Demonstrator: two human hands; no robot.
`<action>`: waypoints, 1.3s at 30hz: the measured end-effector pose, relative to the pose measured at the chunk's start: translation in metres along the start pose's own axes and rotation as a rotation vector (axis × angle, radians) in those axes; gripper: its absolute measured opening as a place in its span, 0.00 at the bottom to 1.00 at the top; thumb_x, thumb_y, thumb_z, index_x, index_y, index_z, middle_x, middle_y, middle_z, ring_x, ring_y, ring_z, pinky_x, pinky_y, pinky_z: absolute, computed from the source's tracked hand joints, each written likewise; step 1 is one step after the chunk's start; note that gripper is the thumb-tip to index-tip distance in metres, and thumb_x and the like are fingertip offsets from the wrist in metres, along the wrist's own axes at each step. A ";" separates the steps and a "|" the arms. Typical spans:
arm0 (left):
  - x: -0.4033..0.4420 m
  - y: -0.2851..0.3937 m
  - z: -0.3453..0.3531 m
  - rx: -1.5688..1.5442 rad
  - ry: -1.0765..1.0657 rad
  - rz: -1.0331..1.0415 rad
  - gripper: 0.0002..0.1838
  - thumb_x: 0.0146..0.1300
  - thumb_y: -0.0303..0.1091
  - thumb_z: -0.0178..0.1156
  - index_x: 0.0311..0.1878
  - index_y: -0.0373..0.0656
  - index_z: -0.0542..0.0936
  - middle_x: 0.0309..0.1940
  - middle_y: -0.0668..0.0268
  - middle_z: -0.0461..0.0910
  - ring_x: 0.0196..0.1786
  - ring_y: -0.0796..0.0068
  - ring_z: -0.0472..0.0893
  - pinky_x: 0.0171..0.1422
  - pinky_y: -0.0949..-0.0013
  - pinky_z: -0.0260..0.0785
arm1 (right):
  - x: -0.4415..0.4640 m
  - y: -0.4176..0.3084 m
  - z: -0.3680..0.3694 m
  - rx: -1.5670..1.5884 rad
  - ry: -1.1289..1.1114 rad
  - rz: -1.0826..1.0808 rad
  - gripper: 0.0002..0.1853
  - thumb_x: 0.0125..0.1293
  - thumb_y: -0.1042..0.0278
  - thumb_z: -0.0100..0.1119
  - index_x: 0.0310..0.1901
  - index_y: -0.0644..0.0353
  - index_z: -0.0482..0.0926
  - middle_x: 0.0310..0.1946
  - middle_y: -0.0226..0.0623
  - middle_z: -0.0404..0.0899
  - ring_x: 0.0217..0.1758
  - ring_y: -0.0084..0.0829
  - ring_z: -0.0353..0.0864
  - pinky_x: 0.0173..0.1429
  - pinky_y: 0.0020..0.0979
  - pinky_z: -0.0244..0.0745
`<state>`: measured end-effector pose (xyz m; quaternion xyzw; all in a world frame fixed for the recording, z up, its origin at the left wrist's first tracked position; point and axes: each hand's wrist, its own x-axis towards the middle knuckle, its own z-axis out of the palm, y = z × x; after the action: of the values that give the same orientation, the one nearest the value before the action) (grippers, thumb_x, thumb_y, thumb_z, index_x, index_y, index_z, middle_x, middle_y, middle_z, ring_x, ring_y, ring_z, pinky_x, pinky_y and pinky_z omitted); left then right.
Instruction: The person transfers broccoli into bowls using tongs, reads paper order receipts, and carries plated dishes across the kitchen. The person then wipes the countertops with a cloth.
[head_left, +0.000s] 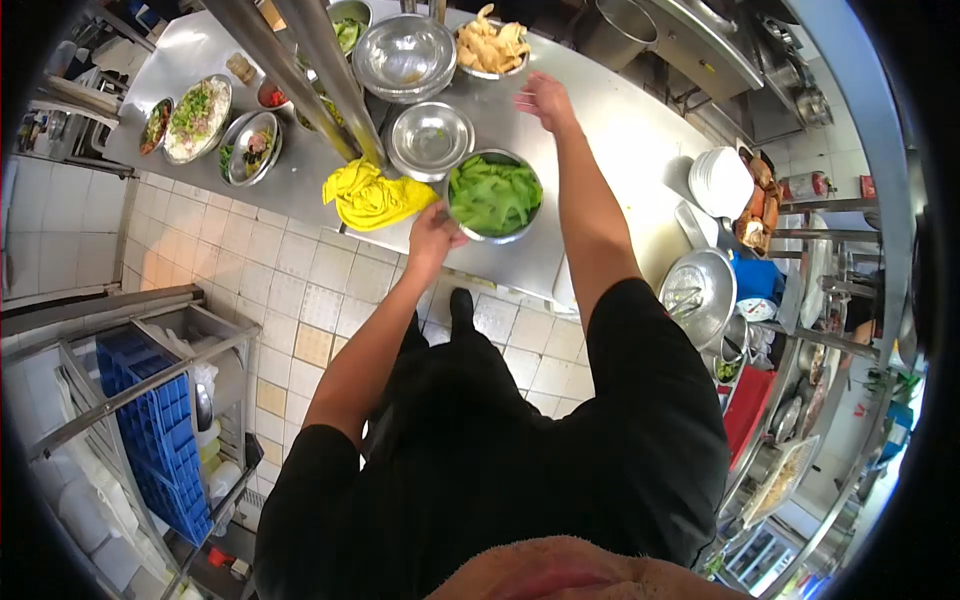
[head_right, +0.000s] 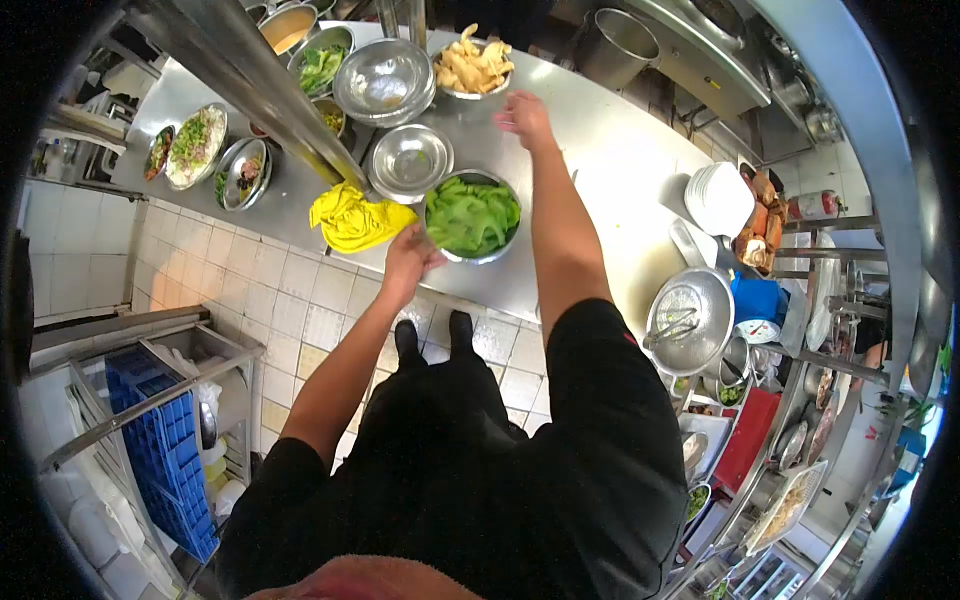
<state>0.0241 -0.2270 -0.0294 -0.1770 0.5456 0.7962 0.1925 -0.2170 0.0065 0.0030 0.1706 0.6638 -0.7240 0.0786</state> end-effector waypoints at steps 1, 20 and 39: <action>0.003 0.004 0.006 -0.002 -0.015 0.005 0.24 0.64 0.24 0.53 0.63 0.35 0.63 0.43 0.58 0.77 0.39 0.71 0.80 0.45 0.67 0.78 | -0.019 -0.001 -0.012 -0.075 0.008 -0.007 0.24 0.67 0.66 0.51 0.64 0.62 0.66 0.44 0.43 0.77 0.39 0.34 0.81 0.42 0.34 0.79; 0.020 0.043 -0.110 1.395 0.406 0.752 0.14 0.55 0.28 0.60 0.46 0.42 0.78 0.47 0.58 0.74 0.50 0.53 0.72 0.55 0.55 0.65 | -0.166 0.095 -0.031 0.236 0.266 0.029 0.08 0.62 0.76 0.50 0.42 0.66 0.69 0.31 0.41 0.75 0.25 0.29 0.78 0.28 0.32 0.84; 0.051 0.020 0.073 0.074 -0.040 -0.012 0.19 0.66 0.43 0.57 0.53 0.40 0.71 0.48 0.61 0.76 0.45 0.69 0.80 0.43 0.65 0.73 | -0.296 0.023 -0.061 0.665 0.155 0.086 0.22 0.75 0.53 0.36 0.56 0.62 0.70 0.49 0.43 0.77 0.52 0.38 0.77 0.59 0.39 0.72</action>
<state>-0.0352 -0.1597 -0.0138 -0.1570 0.5694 0.7779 0.2146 0.0749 0.0308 0.0820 0.2691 0.3878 -0.8816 -0.0013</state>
